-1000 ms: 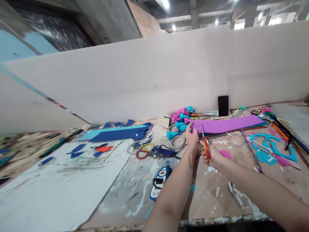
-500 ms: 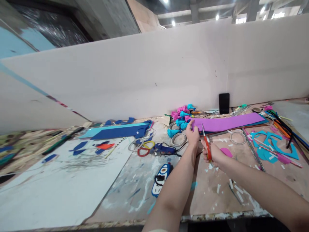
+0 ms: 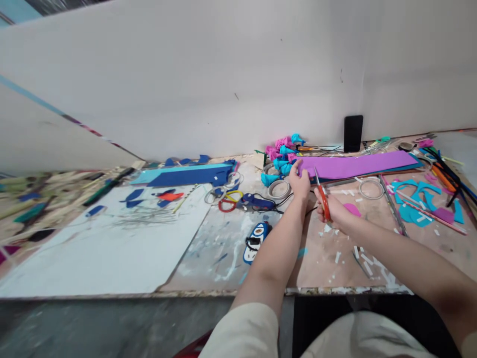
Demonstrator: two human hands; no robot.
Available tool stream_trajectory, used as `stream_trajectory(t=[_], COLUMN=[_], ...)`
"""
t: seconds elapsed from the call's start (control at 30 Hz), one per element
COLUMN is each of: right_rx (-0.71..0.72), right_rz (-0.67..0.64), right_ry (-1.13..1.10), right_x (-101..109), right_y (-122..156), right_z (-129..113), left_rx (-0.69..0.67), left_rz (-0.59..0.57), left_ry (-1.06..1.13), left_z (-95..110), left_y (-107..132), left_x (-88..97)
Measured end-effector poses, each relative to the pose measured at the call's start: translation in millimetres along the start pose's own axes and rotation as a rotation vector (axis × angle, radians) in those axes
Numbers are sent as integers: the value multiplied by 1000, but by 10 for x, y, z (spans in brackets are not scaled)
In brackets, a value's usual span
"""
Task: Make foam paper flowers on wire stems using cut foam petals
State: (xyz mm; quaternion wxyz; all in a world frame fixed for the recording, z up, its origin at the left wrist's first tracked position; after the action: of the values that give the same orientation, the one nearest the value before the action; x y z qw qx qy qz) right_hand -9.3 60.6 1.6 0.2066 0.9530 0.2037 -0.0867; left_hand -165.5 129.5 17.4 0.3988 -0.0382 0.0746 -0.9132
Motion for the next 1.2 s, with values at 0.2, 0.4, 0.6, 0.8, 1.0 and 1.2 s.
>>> stream_trajectory(t=[0.2,0.4,0.6,0.8,1.0,1.2], right_rx=[-110,-181,-182,-184,-192,-221], right_rz=[1,-33,-56,-97,-103,-71], right_ry=[-24,-33,-68,-90,-92,-78], right_x=[13,-3,-7,-5,-48,-113], right_y=[22,23,101,118,69,-15], right_z=[2,-60,-108,-109,-149,-224], left_rx=[35,71,179,215,187,154], left_rz=[-11,12,-44,-52,-24,-15], left_ry=[48,71,219,301,308,235], left_z=[34,12,-182,-267,-211,-169], left_y=[3,-25,-117,-157,-148,-132], left_x=[-14,-3,-90,-107,-72,-38])
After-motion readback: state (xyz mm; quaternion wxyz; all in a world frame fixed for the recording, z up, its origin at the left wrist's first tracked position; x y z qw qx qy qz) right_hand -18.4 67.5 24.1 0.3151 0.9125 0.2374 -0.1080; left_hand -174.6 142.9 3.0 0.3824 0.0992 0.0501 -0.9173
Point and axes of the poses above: each hand's wrist, its own y-axis away from the middle knuckle, its own x-axis out of the back of the hand, z = x × y, the point moved 8 cm from there along -y, towards the middle knuckle, and after that the axes turned 11 degrees about x, right-handed, at the moved point
